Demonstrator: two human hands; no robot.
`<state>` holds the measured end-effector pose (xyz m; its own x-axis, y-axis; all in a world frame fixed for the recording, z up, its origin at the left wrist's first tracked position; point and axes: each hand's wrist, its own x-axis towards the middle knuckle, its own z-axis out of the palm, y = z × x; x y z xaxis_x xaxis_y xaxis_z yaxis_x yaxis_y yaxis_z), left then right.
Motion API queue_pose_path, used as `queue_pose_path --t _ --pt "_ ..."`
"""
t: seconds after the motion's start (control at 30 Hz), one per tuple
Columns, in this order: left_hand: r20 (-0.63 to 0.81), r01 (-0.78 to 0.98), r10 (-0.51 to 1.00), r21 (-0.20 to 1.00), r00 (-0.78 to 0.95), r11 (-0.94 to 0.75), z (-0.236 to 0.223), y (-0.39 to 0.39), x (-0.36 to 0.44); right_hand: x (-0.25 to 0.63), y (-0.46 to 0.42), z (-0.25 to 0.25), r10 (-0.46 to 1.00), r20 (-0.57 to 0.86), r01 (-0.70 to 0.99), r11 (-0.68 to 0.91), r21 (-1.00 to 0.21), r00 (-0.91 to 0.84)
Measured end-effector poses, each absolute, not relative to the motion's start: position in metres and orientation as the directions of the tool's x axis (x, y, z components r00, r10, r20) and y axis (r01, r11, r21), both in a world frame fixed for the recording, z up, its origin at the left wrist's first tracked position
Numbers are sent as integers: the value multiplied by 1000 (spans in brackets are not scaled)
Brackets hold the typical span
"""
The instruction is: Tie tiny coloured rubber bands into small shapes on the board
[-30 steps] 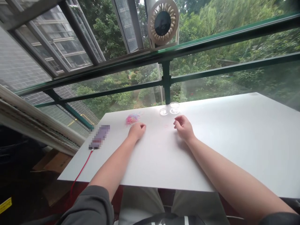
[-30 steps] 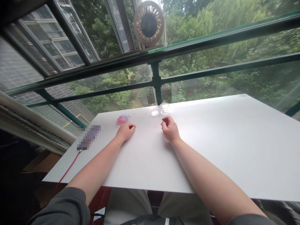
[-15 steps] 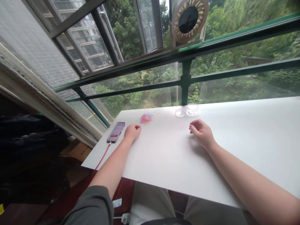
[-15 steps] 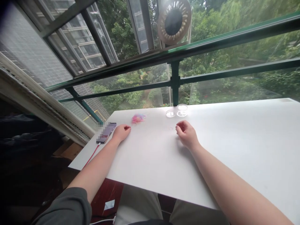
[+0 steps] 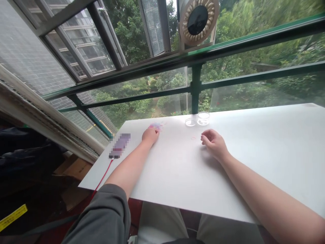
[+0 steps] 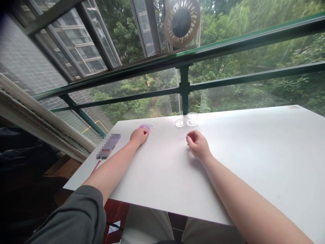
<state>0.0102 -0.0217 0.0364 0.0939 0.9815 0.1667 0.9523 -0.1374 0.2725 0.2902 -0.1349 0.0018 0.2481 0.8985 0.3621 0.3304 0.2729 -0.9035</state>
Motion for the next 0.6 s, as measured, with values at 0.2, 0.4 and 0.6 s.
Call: queue_pose_path --t 0.2,0.4,0.6 --pt "192 945 977 289 97 -151 36 -21 2 288 -137 5 904 358 328 273 -904 234" --pt "225 920 974 377 19 -105 39 -27 -11 287 -137 4 913 353 329 275 -903 205" --pt "235 875 971 479 -50 -71 39 -37 -17 287 -138 4 911 360 337 281 -899 200"
